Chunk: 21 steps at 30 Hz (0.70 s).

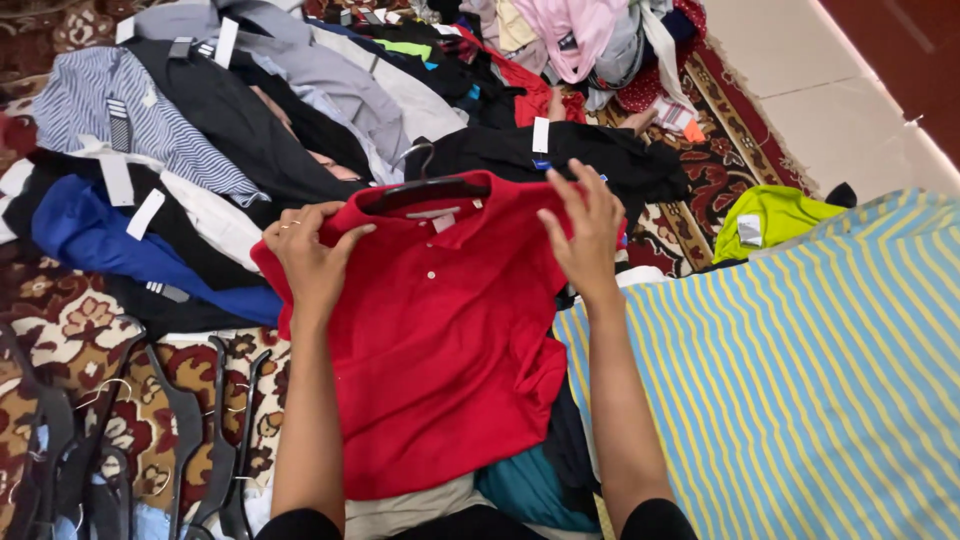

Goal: Placing shirts on hangers and buttoning the collars to prepare them for display

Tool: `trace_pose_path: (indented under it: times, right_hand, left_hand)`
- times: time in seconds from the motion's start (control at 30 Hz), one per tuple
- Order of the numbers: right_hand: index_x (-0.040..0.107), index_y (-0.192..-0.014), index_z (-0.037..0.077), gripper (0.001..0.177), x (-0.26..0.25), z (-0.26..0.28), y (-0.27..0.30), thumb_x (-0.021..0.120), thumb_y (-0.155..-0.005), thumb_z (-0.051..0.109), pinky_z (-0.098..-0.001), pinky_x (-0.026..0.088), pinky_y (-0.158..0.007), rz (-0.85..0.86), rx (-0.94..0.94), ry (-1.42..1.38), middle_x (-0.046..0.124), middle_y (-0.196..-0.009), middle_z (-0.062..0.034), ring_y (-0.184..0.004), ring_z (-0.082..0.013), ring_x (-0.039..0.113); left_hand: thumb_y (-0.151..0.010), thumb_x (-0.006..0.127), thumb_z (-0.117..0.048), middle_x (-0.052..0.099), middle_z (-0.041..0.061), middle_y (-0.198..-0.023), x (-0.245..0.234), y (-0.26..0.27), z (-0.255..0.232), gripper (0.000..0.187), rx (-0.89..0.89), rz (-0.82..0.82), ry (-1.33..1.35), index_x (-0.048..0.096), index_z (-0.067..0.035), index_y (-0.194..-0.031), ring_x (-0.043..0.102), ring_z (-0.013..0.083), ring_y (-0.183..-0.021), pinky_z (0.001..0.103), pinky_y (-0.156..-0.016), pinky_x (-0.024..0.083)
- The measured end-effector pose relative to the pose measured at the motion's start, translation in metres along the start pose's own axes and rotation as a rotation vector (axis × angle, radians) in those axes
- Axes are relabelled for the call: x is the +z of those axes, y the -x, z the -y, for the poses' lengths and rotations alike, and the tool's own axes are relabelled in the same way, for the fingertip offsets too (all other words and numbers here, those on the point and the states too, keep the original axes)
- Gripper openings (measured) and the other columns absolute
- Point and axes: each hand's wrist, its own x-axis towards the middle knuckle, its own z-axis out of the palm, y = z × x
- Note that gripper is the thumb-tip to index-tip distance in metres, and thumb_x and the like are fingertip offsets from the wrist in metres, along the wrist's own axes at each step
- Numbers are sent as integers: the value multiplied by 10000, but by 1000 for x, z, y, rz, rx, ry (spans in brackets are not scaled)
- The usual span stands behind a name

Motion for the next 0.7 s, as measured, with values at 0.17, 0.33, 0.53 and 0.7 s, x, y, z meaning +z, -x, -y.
trace_pose_path:
  times: [0.17, 0.33, 0.53, 0.7]
  right_hand:
    - [670, -1356, 206, 355, 9, 1, 1, 635, -1029, 340, -419, 381, -966, 46, -160, 20, 632, -1118, -46, -1083, -253, 602]
    - [726, -1112, 212, 278, 11, 10, -2, 557, -1062, 428, -317, 477, -699, -14, -228, 95, 529, -777, 34, -725, -194, 596]
    - [722, -1134, 203, 237, -5, -11, -12, 606, -1068, 399, -357, 498, -666, -102, -189, 212, 554, -792, 11, -714, -241, 616]
    - [718, -1160, 172, 202, -32, -28, -21, 651, -1089, 349, -415, 548, -692, -192, 111, 243, 637, -889, -35, -830, -302, 697]
  left_hand:
    - [-798, 946, -319, 732, -38, -979, -22, -7, 3, 382, 19, 53, 63, 726, -155, -1063, 612, 192, -934, 374, -1027, 289]
    - [-800, 949, -305, 758, -12, -1035, -28, -5, 5, 394, 0, 7, 48, 748, -174, -1113, 635, 206, -995, 377, -1094, 219]
    - [-819, 1007, -305, 151, 239, -1630, -22, 19, 17, 1142, -365, -53, 28, 229, -166, -1643, 140, 512, -1501, 733, -1183, 135]
    - [-786, 884, -432, 461, 385, -1453, 3, 69, 26, 1032, -797, 415, 343, 350, -25, -1569, 454, 556, -1364, 616, -1160, 324]
